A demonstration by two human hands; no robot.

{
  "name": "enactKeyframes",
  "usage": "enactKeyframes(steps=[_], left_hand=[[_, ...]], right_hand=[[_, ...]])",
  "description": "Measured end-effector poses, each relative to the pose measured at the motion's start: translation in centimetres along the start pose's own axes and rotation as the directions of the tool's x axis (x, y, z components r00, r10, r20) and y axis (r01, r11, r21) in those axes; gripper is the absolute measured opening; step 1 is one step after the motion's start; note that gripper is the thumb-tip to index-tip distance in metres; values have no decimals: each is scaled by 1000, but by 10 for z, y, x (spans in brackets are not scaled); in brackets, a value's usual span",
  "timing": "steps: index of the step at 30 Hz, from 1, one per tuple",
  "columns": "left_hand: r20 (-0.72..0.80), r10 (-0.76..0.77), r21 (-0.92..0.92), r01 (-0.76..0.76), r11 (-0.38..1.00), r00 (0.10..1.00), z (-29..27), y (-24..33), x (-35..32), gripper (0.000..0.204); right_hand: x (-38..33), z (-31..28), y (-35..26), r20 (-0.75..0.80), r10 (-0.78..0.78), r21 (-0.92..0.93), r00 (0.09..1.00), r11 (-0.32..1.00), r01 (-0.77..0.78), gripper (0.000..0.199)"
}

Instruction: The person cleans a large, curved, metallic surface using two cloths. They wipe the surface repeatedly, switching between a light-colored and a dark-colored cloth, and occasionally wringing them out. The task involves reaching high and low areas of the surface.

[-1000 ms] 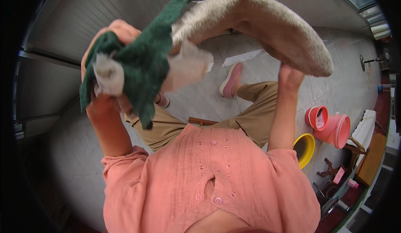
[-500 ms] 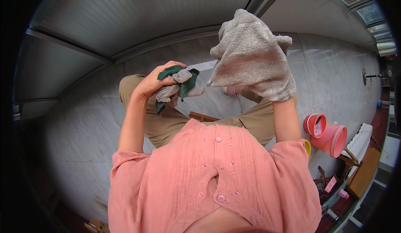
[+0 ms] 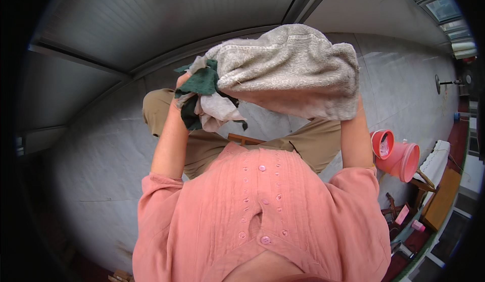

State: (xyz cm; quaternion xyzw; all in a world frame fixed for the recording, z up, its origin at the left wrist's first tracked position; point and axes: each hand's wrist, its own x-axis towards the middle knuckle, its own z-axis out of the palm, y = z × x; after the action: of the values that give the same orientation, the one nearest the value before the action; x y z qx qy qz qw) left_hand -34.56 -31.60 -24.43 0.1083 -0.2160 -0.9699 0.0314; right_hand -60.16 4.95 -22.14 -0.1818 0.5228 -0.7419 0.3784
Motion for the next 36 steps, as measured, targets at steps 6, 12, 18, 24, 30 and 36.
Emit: enactKeyframes(steps=[6, 12, 18, 24, 30, 36], left_hand=[[173, 186, 82, -203, 976, 967, 48, 30, 8, 66], [293, 180, 184, -240, 953, 939, 74, 29, 26, 66], [115, 54, 160, -72, 984, 992, 65, 42, 15, 66], [-71, 98, 33, -96, 995, 993, 20, 54, 15, 55], [-42, 168, -20, -169, 985, 985, -28, 66, 34, 47], [-73, 190, -46, -194, 980, 979, -81, 63, 65, 40]], right_hand=[[14, -16, 37, 80, 61, -29, 995, 998, -59, 53], [36, 20, 79, 98, 109, 134, 989, 984, -121, 51], [37, 28, 84, 122, 145, 165, 982, 973, -164, 48], [36, 30, 55, 88, 108, 94, 990, 989, -116, 46], [49, 19, 1, -79, -59, -1, 995, 998, 59, 44], [103, -5, -57, -234, -355, -272, 905, 918, 289, 42]])
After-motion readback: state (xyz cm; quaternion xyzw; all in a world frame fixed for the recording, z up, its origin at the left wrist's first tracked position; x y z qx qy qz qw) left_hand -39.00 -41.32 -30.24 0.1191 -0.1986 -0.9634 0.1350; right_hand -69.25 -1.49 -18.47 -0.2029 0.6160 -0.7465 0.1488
